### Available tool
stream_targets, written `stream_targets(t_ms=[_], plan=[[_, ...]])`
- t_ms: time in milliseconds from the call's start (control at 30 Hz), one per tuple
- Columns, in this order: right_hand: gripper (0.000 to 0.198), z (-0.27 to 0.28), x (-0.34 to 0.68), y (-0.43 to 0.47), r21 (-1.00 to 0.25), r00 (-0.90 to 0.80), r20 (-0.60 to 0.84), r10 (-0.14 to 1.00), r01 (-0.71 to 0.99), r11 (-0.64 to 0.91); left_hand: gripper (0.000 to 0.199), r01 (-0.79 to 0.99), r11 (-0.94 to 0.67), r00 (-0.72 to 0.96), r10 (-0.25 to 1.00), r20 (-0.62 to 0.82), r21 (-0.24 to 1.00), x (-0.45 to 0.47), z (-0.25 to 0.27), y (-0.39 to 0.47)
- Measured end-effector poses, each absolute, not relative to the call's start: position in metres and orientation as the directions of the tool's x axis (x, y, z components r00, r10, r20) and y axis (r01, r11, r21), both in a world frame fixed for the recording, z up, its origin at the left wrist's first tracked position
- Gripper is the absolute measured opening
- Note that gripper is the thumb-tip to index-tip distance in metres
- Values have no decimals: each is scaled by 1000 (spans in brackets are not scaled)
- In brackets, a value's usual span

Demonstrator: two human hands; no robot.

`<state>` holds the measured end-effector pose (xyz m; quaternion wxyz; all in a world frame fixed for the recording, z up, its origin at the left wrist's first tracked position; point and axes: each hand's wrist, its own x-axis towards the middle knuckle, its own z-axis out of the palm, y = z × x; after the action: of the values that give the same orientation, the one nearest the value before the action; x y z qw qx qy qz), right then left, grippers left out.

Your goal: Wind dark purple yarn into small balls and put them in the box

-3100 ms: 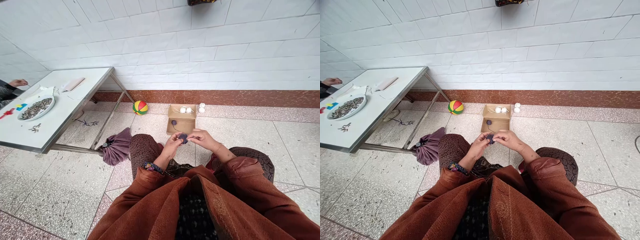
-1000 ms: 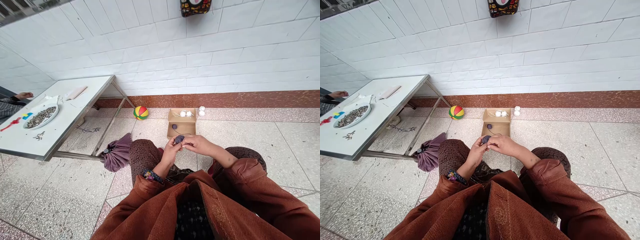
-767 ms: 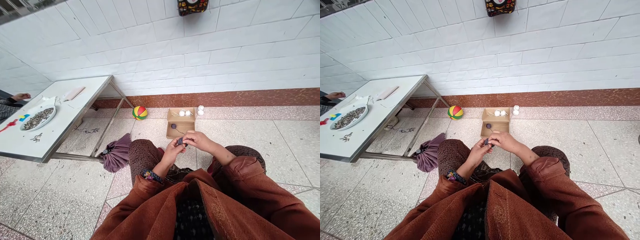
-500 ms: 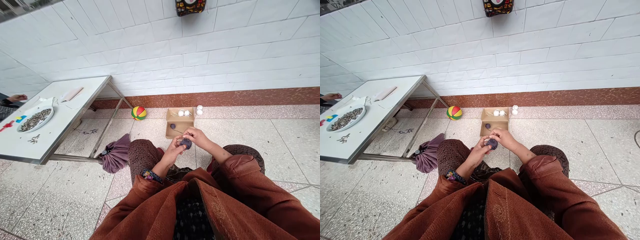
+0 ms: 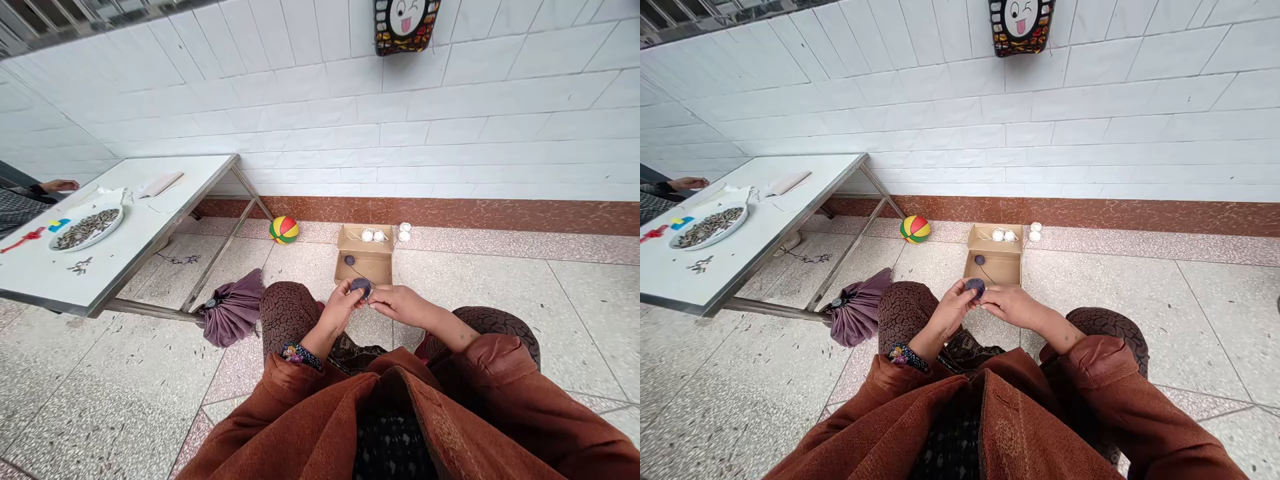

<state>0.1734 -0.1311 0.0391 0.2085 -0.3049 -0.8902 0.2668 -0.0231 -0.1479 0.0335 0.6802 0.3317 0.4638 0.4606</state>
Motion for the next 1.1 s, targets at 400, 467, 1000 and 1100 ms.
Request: stream_targets(t_ms=[400,467,1000,1100], plan=[[19,7,167,-90,-797,-481,214,850,418,436,61,-273,365,338,903,-267,890,-21,36,-157],[17,-3,165,-94,-763,-471,185,863,484,428,56,-337,403,330,897,-294,851,-22,37,-153],[16,54,170,-51,-576,-740,261,620,396,716,47,-138,284,391,896,-212,949,-24,34,-111],[19,35,165,-31,-653,-667,310,677,368,662,61,-165,288,480,859,-178,943,-32,43,-101]])
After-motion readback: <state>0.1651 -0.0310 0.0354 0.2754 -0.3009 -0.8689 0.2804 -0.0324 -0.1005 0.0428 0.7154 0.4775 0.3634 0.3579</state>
